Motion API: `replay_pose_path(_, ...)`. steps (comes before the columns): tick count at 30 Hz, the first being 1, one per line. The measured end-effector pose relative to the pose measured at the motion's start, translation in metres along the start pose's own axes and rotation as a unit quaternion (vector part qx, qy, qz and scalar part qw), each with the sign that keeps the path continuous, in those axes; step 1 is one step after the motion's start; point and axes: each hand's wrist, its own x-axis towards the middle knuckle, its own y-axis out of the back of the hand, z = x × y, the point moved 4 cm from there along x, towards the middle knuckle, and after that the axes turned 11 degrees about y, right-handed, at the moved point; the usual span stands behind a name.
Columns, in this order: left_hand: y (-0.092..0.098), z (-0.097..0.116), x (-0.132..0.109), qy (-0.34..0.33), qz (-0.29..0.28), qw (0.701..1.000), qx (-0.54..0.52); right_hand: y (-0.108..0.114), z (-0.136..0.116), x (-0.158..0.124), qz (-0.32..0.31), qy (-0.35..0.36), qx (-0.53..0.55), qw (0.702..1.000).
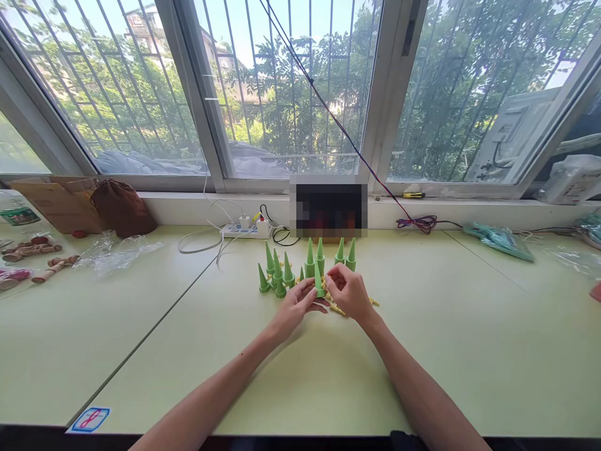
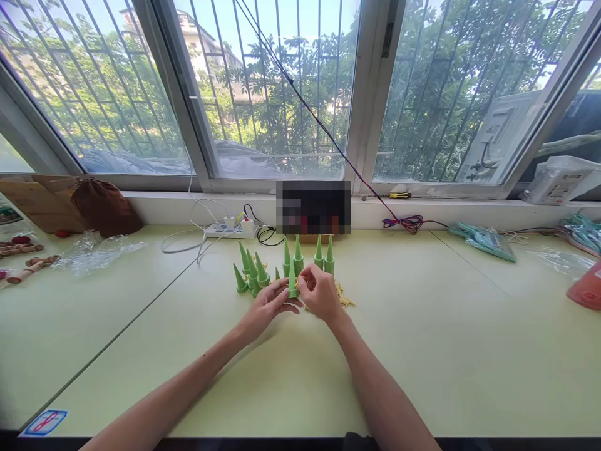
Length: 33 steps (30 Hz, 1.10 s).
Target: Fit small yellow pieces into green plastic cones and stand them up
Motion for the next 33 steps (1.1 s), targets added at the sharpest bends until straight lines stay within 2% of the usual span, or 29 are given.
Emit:
replay_pose_path(9, 0.0035, -0.0024, 0.0001, -0.004, 0.017, 1.0, -0.005, 0.0008, -0.0025, 0.0006, -0.003, 0.008, -0.002, 1.0)
replay_pose_path(25, 0.004, -0.0055, 0.0007, -0.071, 0.023, 0.994, 0.074, -0.0036, 0.0036, -0.0002, -0.001, 0.01, 0.024, 1.0)
replay_pose_path(33, 0.0017, 0.0024, -0.0024, -0.083, 0.036, 0.992, 0.092, -0.005, 0.0038, -0.0013, 0.004, 0.008, 0.012, 1.0)
